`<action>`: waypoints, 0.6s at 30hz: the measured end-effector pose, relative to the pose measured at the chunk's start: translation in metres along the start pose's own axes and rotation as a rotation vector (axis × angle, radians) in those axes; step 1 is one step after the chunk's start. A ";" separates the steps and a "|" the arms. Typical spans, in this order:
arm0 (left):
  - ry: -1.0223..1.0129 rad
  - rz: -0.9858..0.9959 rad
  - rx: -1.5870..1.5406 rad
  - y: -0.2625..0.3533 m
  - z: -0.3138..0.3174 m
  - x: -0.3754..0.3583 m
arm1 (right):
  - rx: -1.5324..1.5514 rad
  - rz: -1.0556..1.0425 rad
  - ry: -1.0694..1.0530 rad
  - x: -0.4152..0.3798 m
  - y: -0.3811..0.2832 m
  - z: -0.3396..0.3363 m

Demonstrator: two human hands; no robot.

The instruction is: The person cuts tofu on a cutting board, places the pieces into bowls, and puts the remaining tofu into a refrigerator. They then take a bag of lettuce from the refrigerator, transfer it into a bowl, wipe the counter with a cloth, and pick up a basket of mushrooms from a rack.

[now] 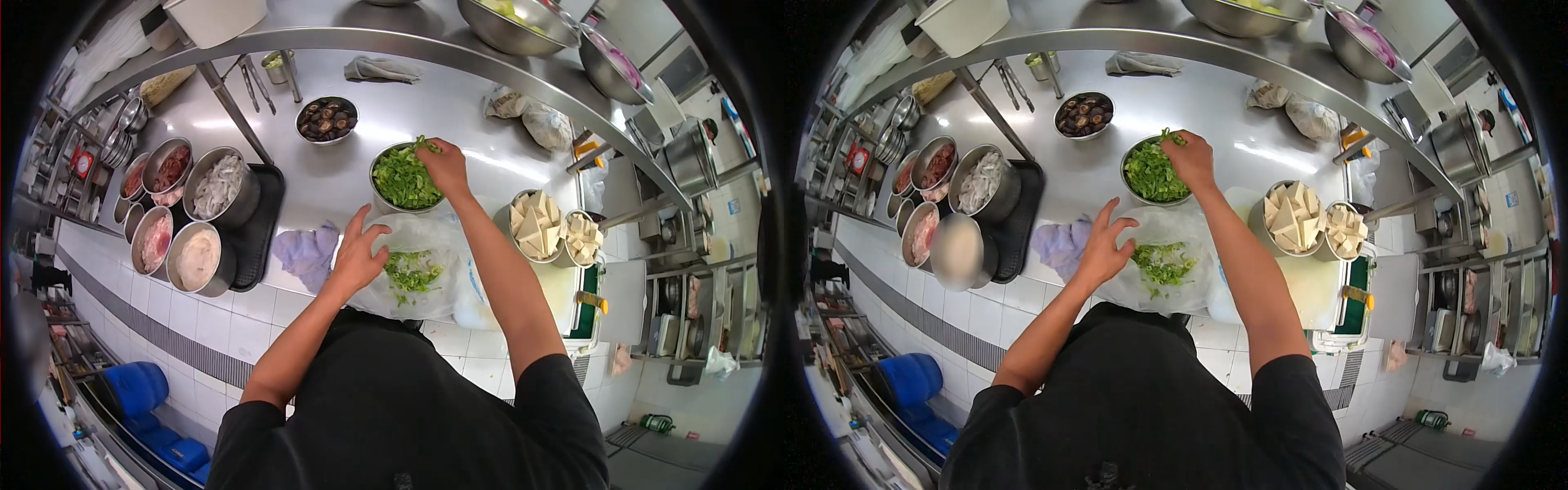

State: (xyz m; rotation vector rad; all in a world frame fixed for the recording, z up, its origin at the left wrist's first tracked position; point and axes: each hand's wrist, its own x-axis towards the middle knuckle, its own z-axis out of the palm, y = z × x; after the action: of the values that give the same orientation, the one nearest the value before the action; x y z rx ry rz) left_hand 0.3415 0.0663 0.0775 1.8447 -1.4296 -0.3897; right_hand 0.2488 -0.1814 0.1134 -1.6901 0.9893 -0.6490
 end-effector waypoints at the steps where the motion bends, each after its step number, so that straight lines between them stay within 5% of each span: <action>1: 0.021 -0.006 -0.001 -0.002 -0.001 -0.003 | -0.293 -0.229 0.131 0.003 0.001 0.009; 2: 0.030 -0.015 -0.001 -0.005 -0.002 -0.007 | -0.583 -0.461 0.262 0.005 0.003 0.017; 3: 0.033 -0.075 -0.067 -0.008 -0.003 -0.010 | -0.652 -0.388 0.109 0.000 0.002 0.022; 7: 0.091 -0.151 -0.120 -0.021 -0.010 -0.017 | -1.004 -0.453 0.042 -0.011 0.038 0.051; 13: 0.095 -0.153 -0.182 -0.016 -0.013 -0.011 | -1.000 -0.219 -0.173 -0.021 -0.001 0.048; 16: 0.093 -0.085 -0.091 -0.017 -0.008 -0.007 | -0.890 -0.276 -0.461 -0.024 -0.040 0.021; 18: 0.059 -0.086 -0.088 -0.015 -0.004 -0.004 | -0.902 -0.393 -0.441 -0.012 -0.028 0.013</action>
State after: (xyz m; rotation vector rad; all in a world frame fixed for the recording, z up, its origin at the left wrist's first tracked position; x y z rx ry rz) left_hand 0.3532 0.0728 0.0689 1.8358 -1.2774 -0.4306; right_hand 0.2618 -0.1611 0.1357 -2.7138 0.6512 -0.0098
